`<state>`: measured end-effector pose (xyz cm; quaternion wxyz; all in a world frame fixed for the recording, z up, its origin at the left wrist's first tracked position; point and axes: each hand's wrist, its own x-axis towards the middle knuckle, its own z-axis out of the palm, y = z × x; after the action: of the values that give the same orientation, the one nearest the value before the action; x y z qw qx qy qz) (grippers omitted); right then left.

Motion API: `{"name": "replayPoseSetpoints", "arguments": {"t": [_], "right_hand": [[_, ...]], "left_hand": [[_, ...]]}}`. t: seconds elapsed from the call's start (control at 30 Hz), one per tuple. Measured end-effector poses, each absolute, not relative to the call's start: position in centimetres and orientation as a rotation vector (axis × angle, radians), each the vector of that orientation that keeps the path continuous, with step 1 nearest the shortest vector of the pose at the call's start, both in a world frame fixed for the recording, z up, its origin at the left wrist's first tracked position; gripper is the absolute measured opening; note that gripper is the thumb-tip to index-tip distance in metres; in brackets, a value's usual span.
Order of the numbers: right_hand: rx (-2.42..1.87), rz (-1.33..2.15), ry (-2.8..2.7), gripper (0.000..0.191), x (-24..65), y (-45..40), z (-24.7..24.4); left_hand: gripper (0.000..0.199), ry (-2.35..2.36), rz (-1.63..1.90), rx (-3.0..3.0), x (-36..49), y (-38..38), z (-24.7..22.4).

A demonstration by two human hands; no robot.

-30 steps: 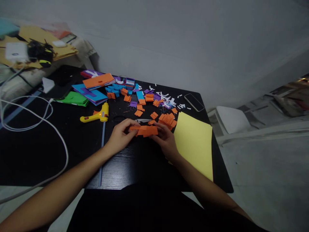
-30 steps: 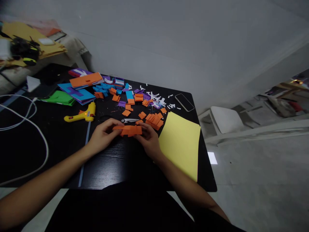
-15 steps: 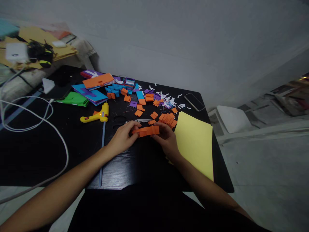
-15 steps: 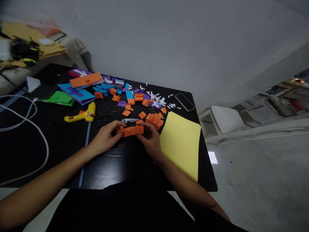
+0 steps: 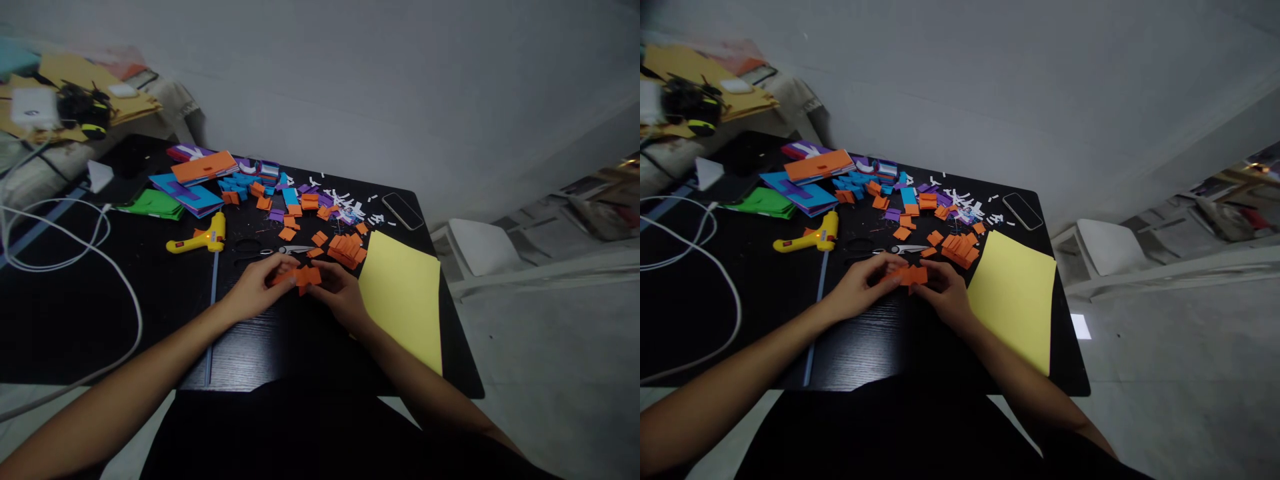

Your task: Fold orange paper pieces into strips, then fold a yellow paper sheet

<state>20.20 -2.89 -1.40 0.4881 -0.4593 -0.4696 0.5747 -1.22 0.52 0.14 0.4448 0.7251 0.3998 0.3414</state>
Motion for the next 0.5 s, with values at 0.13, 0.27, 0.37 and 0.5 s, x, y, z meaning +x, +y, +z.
{"name": "replayPoseSetpoints", "arguments": {"t": [0.13,0.27,0.37,0.5], "right_hand": [[-1.132,1.435,-1.117,0.054,20.25,-2.84,-1.78],[-1.104,1.480,-1.110,0.059,20.21,-2.75,-1.89],[-1.065,1.503,-1.128,0.064,20.13,-2.74,-1.84],[-1.070,1.396,-1.169,0.070,20.09,-2.82,-1.89]], "left_hand": [[0.028,0.955,0.860,1.687,-1.08,0.51,-0.15],[0.028,0.968,0.882,1.676,-0.97,0.57,-0.10],[0.026,0.966,0.889,1.672,-0.92,0.60,-0.07],[0.025,0.982,0.883,1.699,-0.96,0.63,-0.24]]}}
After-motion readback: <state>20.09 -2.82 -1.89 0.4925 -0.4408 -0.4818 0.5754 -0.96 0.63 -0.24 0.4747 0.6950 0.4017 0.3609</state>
